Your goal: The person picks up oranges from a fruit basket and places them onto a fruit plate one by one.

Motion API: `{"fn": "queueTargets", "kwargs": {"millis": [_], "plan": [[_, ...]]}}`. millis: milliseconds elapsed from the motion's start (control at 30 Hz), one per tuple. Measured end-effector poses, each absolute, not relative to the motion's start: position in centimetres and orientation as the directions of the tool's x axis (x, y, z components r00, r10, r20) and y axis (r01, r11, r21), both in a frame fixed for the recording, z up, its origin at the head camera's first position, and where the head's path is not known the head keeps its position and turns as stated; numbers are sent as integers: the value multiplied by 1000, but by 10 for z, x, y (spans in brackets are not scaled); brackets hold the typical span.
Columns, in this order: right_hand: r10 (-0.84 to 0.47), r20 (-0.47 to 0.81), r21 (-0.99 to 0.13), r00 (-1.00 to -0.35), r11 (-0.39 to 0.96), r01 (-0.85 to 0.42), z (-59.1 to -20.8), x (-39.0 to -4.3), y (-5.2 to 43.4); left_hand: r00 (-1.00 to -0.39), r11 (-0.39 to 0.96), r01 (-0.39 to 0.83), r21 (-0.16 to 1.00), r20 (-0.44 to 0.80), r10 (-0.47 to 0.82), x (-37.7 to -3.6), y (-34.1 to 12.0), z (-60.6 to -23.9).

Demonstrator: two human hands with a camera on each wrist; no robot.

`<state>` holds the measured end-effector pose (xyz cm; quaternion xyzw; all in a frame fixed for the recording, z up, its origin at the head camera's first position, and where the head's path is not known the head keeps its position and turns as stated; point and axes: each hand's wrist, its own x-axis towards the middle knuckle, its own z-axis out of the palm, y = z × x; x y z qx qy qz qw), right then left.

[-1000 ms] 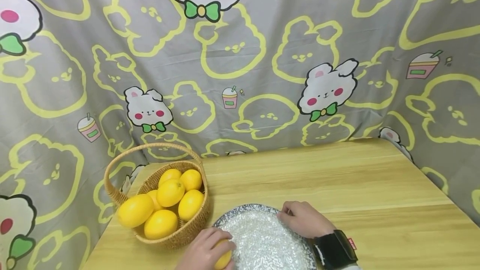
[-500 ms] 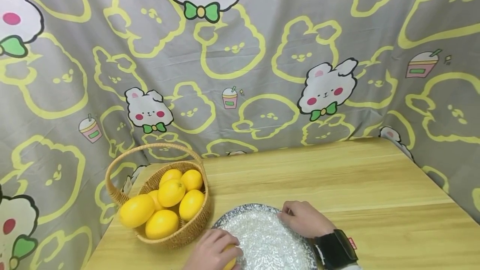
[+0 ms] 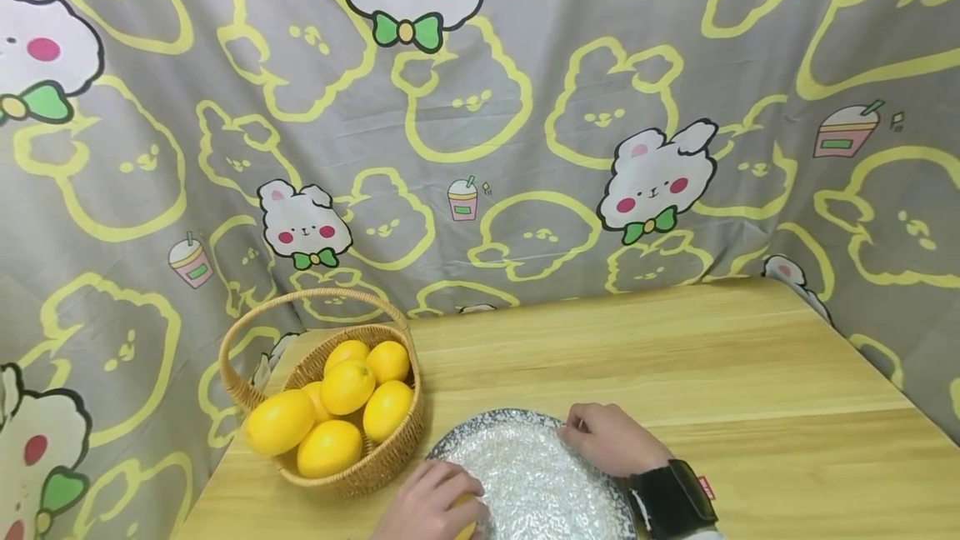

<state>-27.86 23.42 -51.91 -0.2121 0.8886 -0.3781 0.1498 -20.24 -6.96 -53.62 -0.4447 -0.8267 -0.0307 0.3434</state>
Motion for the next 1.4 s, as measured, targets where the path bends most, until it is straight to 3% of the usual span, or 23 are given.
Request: {"fn": "queueTargets", "kwargs": {"millis": [367,800,1400], "plan": [[-488,-91,-736,-868,620,-271,-520,-278,234,-353,598,753,-276,598,720,-202,-68,-537],[-509,-72,-738,-858,606,-298,-521,-278,236,-442,600,756,-261,472,763,-197,-68,-528],[-511,-90,-752,-855,598,-278,-521,-278,237,-465,574,785,-232,391,794,-198,-68,-519]]}}
